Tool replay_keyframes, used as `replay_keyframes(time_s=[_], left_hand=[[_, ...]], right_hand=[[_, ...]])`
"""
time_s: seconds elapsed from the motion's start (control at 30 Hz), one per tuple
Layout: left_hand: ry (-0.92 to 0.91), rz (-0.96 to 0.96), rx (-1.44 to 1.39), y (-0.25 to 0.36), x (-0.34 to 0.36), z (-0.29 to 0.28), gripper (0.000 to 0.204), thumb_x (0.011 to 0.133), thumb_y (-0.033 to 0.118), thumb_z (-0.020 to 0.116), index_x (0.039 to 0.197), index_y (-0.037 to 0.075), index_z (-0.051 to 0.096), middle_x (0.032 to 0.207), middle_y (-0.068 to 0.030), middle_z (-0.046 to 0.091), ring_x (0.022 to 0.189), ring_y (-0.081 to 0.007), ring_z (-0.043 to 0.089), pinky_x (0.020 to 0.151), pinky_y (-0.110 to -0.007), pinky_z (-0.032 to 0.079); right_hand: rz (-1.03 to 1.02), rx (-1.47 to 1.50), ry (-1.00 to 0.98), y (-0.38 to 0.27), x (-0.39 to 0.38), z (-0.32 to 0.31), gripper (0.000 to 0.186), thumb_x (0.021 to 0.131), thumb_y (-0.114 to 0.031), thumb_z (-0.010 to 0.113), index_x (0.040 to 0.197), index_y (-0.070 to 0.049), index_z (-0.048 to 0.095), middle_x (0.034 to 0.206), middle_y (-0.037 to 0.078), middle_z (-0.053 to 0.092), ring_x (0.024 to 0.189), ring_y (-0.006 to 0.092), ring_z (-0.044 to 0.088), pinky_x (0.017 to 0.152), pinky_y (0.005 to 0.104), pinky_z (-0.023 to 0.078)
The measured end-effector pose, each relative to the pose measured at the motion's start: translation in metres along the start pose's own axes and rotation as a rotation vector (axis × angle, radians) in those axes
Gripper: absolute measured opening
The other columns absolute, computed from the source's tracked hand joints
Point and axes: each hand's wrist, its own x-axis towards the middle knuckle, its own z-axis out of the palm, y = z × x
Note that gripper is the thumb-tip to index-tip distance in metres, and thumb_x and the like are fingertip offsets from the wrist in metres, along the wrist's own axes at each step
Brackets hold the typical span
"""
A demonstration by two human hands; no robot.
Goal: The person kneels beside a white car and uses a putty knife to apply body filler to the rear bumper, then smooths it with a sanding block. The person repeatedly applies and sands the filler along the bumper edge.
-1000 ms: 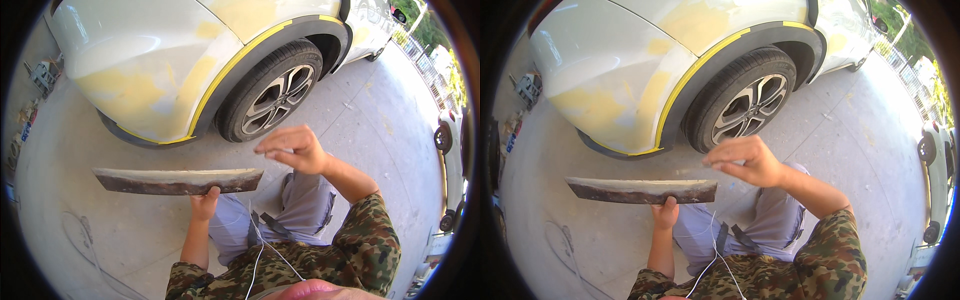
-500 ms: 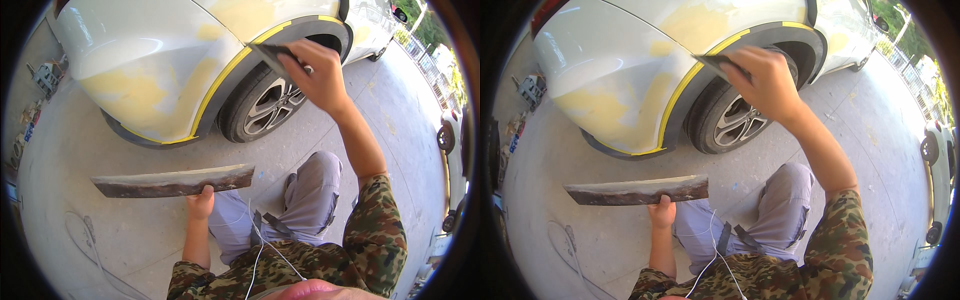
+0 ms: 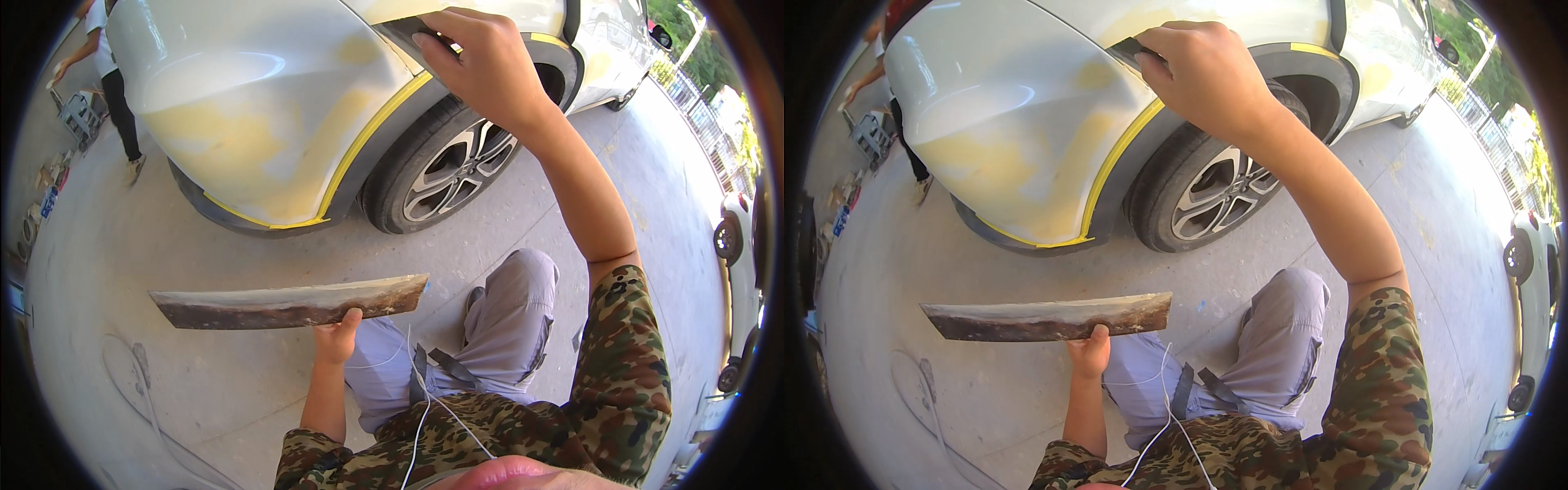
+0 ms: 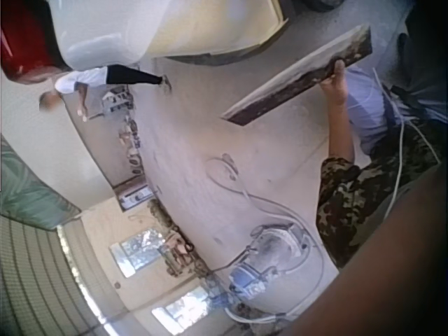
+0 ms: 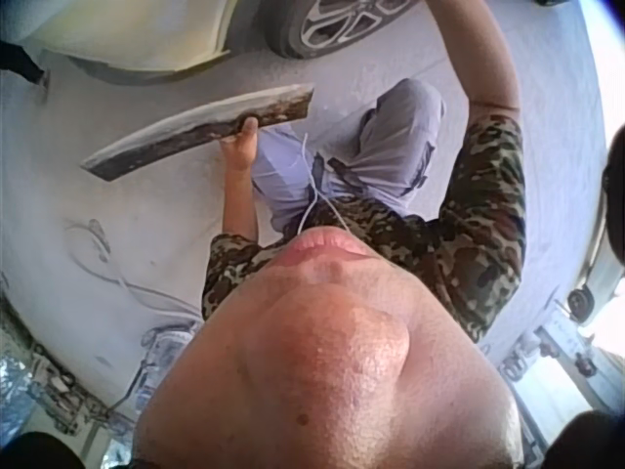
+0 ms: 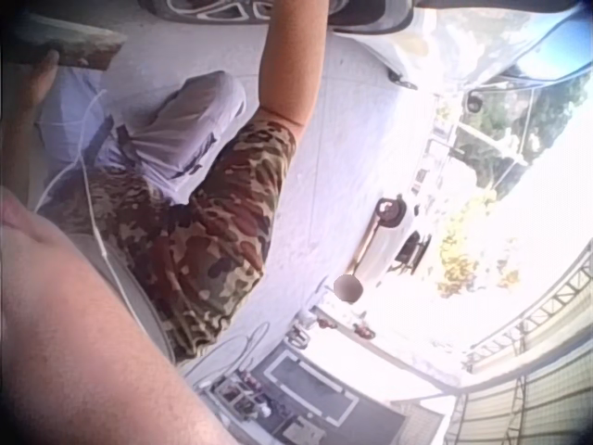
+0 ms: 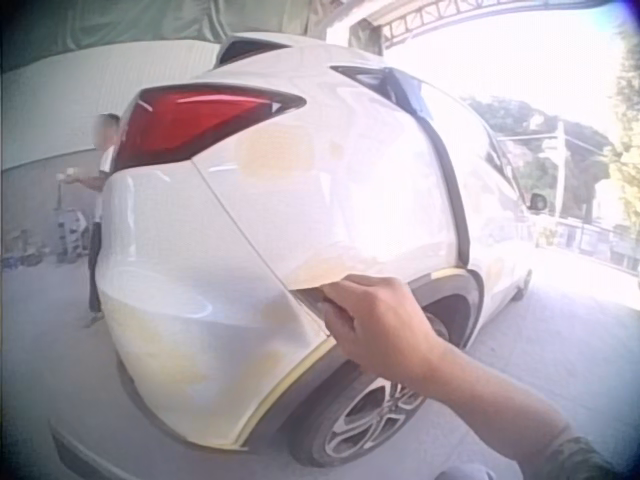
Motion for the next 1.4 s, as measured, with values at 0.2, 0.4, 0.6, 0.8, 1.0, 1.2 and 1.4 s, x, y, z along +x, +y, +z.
replay_keyframes(time_s=[0.2, 0.4, 0.6, 0.8, 1.0, 1.2, 1.4], left_hand=[[-0.012, -0.004, -0.001, -0.005, -0.002, -0.003, 0.032, 0.098, 0.011, 0.076, 0.127, 0.001, 0.065, 0.117, -0.0021, 0.07, 0.103, -0.0125, 0.062, 0.093, -0.03, 0.049], [-0.033, -0.034, -0.018, -0.005, -0.002, -0.004, 0.034, 0.098, 0.013, 0.077, 0.128, 0.001, 0.065, 0.118, -0.0027, 0.07, 0.106, -0.0132, 0.062, 0.096, -0.031, 0.049], [-0.032, -0.028, -0.005, -0.006, -0.003, -0.003, 0.035, 0.098, 0.014, 0.077, 0.128, 0.001, 0.065, 0.119, -0.0034, 0.069, 0.107, -0.0141, 0.062, 0.098, -0.032, 0.048], [-0.03, -0.038, 0.008, -0.005, -0.005, -0.003, 0.034, 0.098, 0.013, 0.077, 0.128, 0.0, 0.065, 0.119, -0.0041, 0.069, 0.108, -0.0147, 0.062, 0.098, -0.032, 0.048], [-0.033, -0.041, 0.0, -0.006, -0.007, -0.004, 0.033, 0.098, 0.011, 0.076, 0.127, 0.0, 0.065, 0.119, -0.0042, 0.07, 0.107, -0.0145, 0.063, 0.098, -0.032, 0.049], [-0.03, -0.04, -0.013, -0.005, -0.007, -0.001, 0.032, 0.098, 0.01, 0.076, 0.127, 0.0, 0.065, 0.119, -0.004, 0.07, 0.107, -0.0141, 0.063, 0.097, -0.032, 0.049], [-0.045, -0.057, -0.006, -0.006, -0.006, 0.001, 0.033, 0.098, 0.011, 0.076, 0.127, 0.0, 0.064, 0.119, -0.0038, 0.069, 0.106, -0.0137, 0.062, 0.097, -0.031, 0.049]], right_hand=[[-0.005, -0.022, 0.001, 0.001, 0.002, 0.004, 0.014, 0.088, -0.011, 0.067, 0.094, 0.0, 0.073, 0.081, 0.017, 0.068, 0.075, 0.039, 0.067, 0.072, 0.0476, 0.054], [0.008, -0.091, -0.097, -0.003, 0.004, 0.005, 0.013, 0.091, -0.013, 0.067, 0.091, -0.001, 0.072, 0.081, 0.014, 0.07, 0.075, 0.0373, 0.068, 0.072, 0.0476, 0.055], [0.016, -0.149, -0.191, -0.006, -0.001, -0.003, 0.014, 0.092, -0.009, 0.068, 0.1, 0.002, 0.071, 0.086, 0.019, 0.068, 0.079, 0.0399, 0.066, 0.073, 0.0446, 0.054], [0.037, -0.135, -0.206, -0.006, -0.008, -0.002, 0.014, 0.092, -0.009, 0.069, 0.102, 0.001, 0.072, 0.087, 0.017, 0.069, 0.078, 0.0401, 0.067, 0.073, 0.0441, 0.055], [0.025, -0.118, -0.19, -0.001, -0.019, -0.003, 0.014, 0.093, -0.008, 0.07, 0.103, 0.0, 0.074, 0.089, 0.016, 0.071, 0.077, 0.038, 0.068, 0.071, 0.0422, 0.055], [0.034, -0.097, -0.166, 0.004, -0.037, 0.002, 0.014, 0.093, -0.008, 0.071, 0.104, 0.0, 0.074, 0.088, 0.014, 0.071, 0.075, 0.0359, 0.068, 0.069, 0.0404, 0.056], [0.007, -0.112, -0.158, 0.009, -0.054, 0.001, 0.014, 0.092, -0.006, 0.072, 0.105, -0.001, 0.075, 0.09, 0.013, 0.072, 0.074, 0.0336, 0.07, 0.067, 0.0383, 0.057]])
